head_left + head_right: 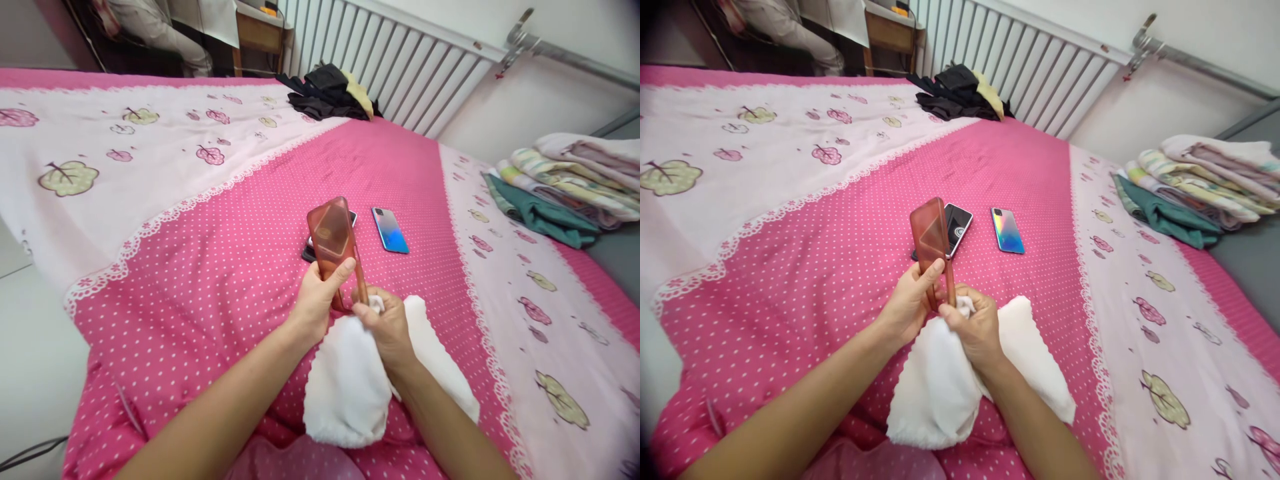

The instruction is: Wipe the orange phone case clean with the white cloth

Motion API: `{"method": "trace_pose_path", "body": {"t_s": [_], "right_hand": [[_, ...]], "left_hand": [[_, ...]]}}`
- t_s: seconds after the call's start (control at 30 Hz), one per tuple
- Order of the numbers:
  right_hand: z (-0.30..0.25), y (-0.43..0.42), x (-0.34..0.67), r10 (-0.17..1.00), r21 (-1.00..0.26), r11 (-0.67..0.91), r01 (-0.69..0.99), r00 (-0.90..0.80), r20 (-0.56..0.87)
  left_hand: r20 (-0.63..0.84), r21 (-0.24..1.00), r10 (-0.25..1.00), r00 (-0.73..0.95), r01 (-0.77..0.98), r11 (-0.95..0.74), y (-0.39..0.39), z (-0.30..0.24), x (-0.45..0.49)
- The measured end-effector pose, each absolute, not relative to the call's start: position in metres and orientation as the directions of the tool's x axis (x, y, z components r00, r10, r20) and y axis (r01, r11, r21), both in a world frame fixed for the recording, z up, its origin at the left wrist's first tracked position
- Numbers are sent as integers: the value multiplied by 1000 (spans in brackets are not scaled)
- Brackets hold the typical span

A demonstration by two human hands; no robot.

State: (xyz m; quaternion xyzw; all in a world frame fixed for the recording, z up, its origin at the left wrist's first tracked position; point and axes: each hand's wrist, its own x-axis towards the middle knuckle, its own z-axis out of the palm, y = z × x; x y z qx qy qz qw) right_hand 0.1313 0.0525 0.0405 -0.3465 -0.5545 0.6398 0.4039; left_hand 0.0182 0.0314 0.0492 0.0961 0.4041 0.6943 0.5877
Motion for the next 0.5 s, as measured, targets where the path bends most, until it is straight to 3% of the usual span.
{"method": "trace_pose_path", "body": {"t_s": [0.07, 0.13, 0.5], "right_hand": [[41, 57, 133, 867, -924, -303, -233, -470, -166], [43, 62, 135, 822, -845, -440, -304, -516, -242], [38, 69, 137, 811, -750, -450, -486, -574, -114]], "left_hand": [[-306, 626, 934, -183, -778, 53, 31, 51, 15], [-307, 586, 945, -118, -805, 90, 31, 53, 12], [-343, 557, 933, -103, -823, 114, 32, 47, 13]]}}
